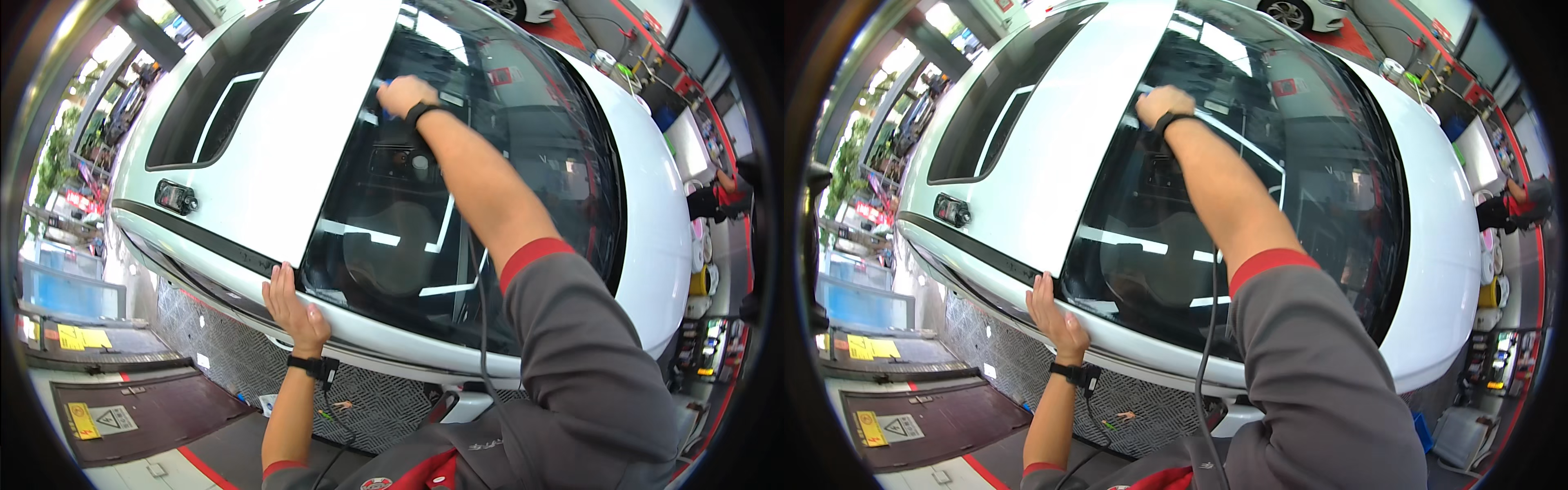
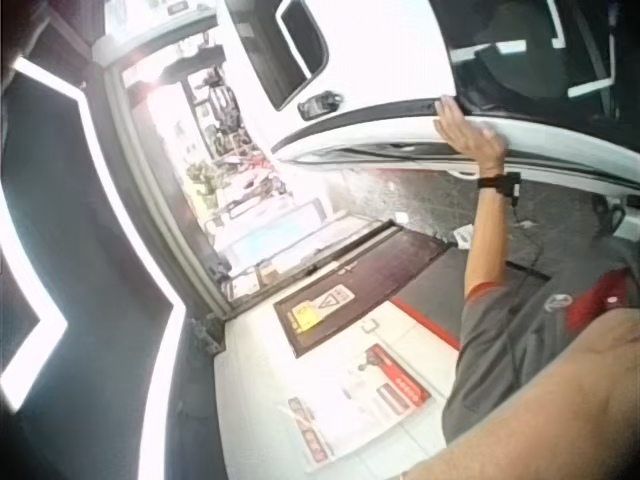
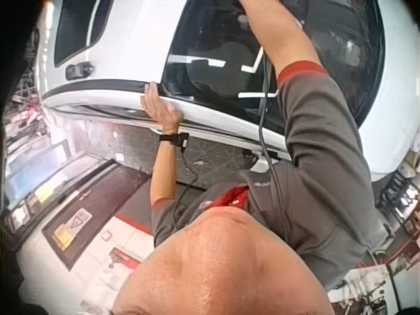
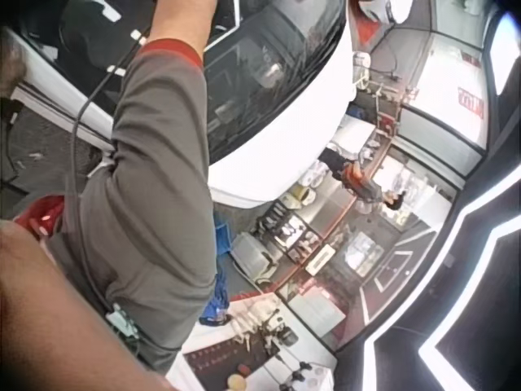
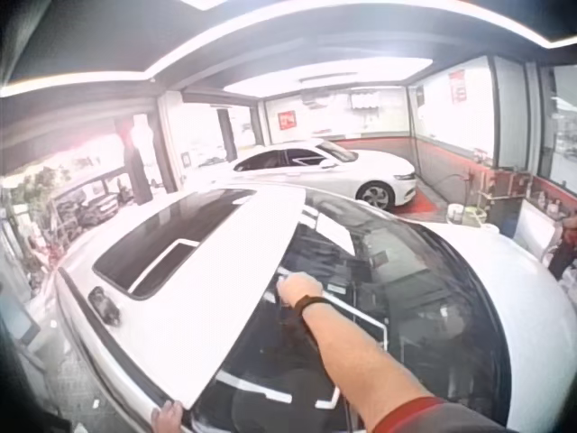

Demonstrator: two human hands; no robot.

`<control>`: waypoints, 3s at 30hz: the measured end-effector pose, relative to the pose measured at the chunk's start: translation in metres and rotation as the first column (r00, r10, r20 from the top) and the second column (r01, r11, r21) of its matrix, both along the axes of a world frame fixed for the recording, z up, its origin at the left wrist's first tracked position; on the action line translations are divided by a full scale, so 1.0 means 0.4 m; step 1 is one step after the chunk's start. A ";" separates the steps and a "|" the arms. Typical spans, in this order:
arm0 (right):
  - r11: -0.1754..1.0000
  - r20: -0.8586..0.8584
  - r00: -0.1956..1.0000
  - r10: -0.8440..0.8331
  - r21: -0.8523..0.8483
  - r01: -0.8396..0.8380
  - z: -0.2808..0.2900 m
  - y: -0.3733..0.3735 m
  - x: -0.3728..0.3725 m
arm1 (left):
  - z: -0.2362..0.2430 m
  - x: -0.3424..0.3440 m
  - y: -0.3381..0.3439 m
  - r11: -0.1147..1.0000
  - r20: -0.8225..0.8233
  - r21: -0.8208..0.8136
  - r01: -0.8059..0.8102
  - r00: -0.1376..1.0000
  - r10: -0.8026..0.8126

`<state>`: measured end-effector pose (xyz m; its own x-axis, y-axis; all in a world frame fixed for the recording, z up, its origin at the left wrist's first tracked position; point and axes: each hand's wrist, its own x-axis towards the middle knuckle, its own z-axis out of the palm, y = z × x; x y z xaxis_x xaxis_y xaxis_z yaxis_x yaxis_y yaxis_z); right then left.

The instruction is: The person wipes the windshield and side windows of a white car using a blue cloth and a spray bottle. They move around the vehicle, cleaning the glass surfaces and side mirrors in a garage setting.

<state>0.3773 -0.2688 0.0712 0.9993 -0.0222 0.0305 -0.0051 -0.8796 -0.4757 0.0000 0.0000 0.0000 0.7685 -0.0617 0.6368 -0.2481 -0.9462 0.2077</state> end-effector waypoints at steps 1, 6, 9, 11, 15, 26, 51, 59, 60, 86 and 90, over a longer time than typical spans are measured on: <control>1.000 -0.006 1.000 0.007 0.029 -0.006 -0.010 -0.021 0.077 | 0.002 -0.003 0.002 1.000 -0.005 -0.006 -0.013 1.000 0.013; 0.997 0.058 0.998 0.014 -0.078 -0.009 -0.050 -0.111 0.426 | 0.006 -0.020 0.015 1.000 -0.039 0.011 -0.017 0.999 0.017; 0.946 0.035 0.984 0.175 -0.281 -0.158 -0.059 -0.156 0.605 | 0.005 -0.032 0.022 0.999 -0.071 -0.015 -0.048 0.996 0.046; 0.979 0.105 0.984 0.142 -0.162 -0.124 -0.061 -0.186 0.678 | 0.004 -0.040 0.024 0.999 -0.082 0.000 -0.052 0.995 0.052; 0.935 0.026 0.949 0.314 -0.184 -0.305 -0.010 -0.189 0.727 | 0.005 -0.052 0.022 0.998 -0.132 -0.014 -0.057 0.990 0.055; 0.881 0.098 0.925 0.366 -0.356 -0.311 -0.011 0.021 0.204 | -0.002 -0.017 0.020 0.997 0.024 -0.071 0.044 0.999 -0.042; 0.760 0.095 0.798 0.595 -0.391 -0.519 -0.050 -0.074 -0.475 | -0.022 -0.008 0.005 1.000 0.057 -0.024 0.006 0.998 -0.005; 0.808 0.114 0.874 0.473 -0.452 -0.378 -0.067 -0.226 0.086 | -0.009 -0.018 0.011 1.000 -0.046 -0.009 -0.015 0.999 0.015; 0.808 0.113 0.877 0.467 -0.457 -0.371 -0.077 -0.248 0.159 | -0.008 -0.021 0.013 1.000 -0.035 -0.005 -0.003 0.999 0.003; 0.706 0.150 0.756 0.637 -0.508 -0.494 -0.111 -0.281 0.095 | 0.002 -0.027 0.035 0.999 -0.065 0.052 -0.007 0.998 0.011; 0.841 0.158 0.832 0.532 -0.208 -0.499 -0.118 -0.179 -0.280 | -0.008 -0.016 0.026 0.999 0.027 0.032 0.019 0.999 -0.020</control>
